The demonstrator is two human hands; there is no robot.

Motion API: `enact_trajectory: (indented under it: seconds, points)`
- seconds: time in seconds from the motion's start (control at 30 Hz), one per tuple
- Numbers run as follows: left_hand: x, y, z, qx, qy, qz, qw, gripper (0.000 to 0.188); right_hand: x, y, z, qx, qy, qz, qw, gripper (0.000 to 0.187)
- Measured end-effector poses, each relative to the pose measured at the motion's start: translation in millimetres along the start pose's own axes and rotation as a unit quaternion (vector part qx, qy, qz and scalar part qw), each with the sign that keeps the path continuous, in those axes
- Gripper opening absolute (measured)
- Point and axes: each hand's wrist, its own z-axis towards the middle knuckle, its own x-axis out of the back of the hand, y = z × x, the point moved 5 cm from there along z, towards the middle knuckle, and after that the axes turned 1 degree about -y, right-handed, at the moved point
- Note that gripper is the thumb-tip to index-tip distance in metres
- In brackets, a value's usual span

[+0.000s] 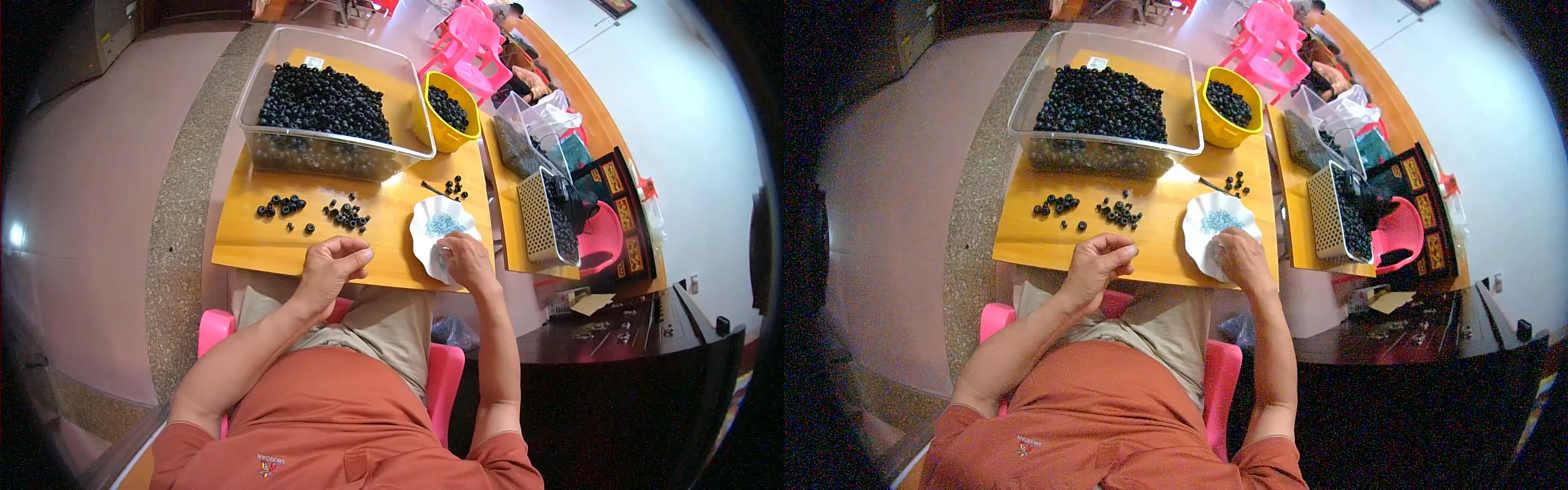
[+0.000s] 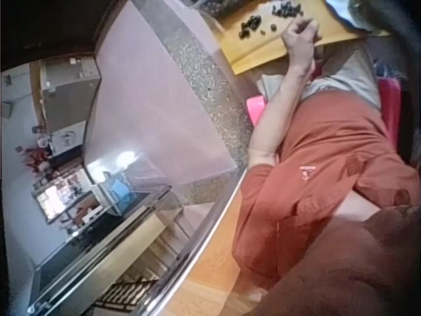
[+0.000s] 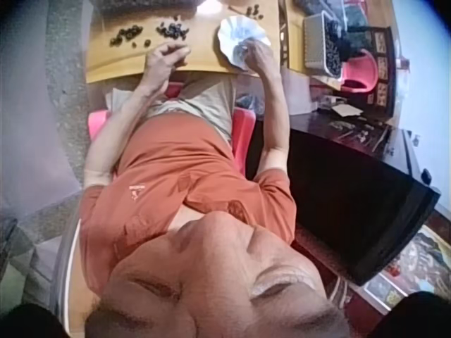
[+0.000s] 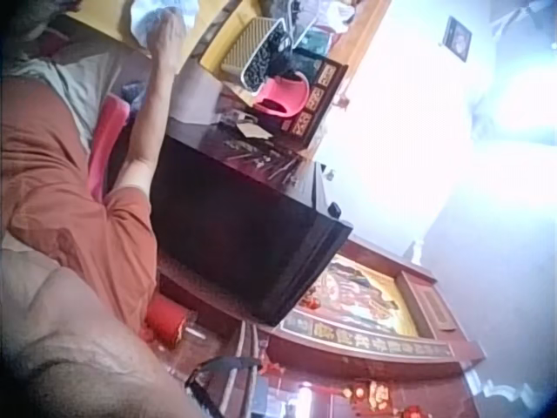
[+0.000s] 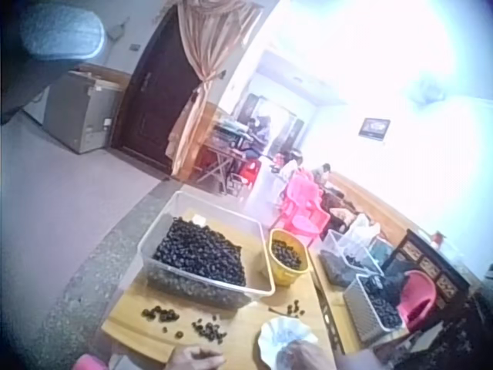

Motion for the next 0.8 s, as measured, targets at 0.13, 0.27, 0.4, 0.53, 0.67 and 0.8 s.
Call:
enact_trajectory:
  seconds: [0.13, 0.27, 0.4, 0.53, 0.67, 0.8]
  points:
    - [0.0, -0.3, -0.3, -0.001, 0.003, -0.006, 1.0, 0.012, 1.4, -4.6, 5.2, 0.009, -0.024, 0.0, 1.0, 0.015]
    - [-1.1, 0.2, -0.7, -0.003, 0.003, -0.011, 1.0, 0.013, -3.5, -0.5, 6.9, 0.009, -0.027, 0.003, 1.0, 0.015]
    - [0.0, -0.1, -0.7, 0.0, 0.006, -0.014, 1.0, 0.012, -2.6, -2.4, 5.9, 0.025, 0.035, 0.041, 0.998, 0.012]
    - [-0.4, -1.0, -0.6, 0.001, 0.006, -0.017, 1.0, 0.011, 3.7, -1.5, 5.9, 0.038, 0.106, 0.077, 0.991, 0.012]
    - [-0.2, -2.0, -0.6, 0.002, 0.003, -0.016, 1.0, 0.012, 4.7, 3.0, 6.9, 0.038, 0.114, 0.099, 0.988, 0.012]
    - [-1.4, -1.9, -0.9, 0.005, 0.005, -0.009, 1.0, 0.012, -0.7, 10.6, 6.5, 0.033, 0.113, 0.13, 0.984, 0.012]
